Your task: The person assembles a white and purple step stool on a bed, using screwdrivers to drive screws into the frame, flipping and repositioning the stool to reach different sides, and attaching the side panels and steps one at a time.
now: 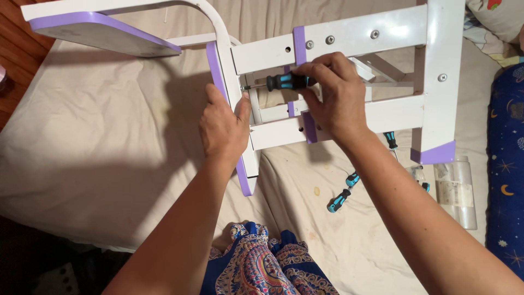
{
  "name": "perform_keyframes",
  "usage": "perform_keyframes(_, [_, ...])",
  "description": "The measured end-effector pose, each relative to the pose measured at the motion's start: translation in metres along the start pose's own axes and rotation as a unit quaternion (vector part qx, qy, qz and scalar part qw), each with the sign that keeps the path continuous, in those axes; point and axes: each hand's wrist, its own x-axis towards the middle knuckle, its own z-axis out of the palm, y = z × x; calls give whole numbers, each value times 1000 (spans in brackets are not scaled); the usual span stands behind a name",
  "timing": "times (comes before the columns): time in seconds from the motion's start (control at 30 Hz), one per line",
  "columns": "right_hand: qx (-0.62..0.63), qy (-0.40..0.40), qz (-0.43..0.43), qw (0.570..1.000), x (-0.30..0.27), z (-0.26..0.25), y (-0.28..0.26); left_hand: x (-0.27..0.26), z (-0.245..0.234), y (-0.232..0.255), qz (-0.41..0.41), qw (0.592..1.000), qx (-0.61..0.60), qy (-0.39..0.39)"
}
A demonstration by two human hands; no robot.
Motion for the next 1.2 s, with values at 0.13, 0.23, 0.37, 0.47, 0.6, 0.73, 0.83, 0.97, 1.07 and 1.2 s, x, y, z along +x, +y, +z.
perform_keyframes(0.13, [17, -2, 6, 1000, 4, -1, 6, 0, -2, 1, -1, 1000, -3, 1])
perform_keyframes(0.23, [-34, -22, -26, 999, 8, -7, 11, 0, -2, 2, -11, 1000, -3, -5])
perform_keyframes(0.37, [-16, -44, -12, 999, 13, -11, 15, -1, -2, 2, -16, 1000, 5, -8])
perform_keyframes(0.47, [-12, -44, 16, 999, 13, -7, 9, 0, -1, 1, -5, 1000, -2, 6])
perform_keyframes(0.6, [-46, -23, 21, 998, 10, 0, 1, 1, 1, -1, 1, 1000, -3, 9])
perform_keyframes(0.73, [4, -40, 77, 996, 5, 1, -4, 2, -2, 0, -7, 1000, -4, 4])
perform_keyframes(0.83, [-11, -22, 34, 999, 4, 1, -1, 3, -5, 2, -19, 1000, 9, -6])
perform_keyframes(0.97, [-24, -10, 19, 999, 5, -1, 1, 3, -9, 4, -33, 999, 9, -20])
perform_keyframes(1.07, [-22, -29, 31, 999, 10, -4, 1, 2, -11, 5, -44, 999, 3, -29])
perform_keyframes(1.2, [-36, -54, 32, 997, 14, -11, 2, 2, -11, 5, -29, 999, 5, -15])
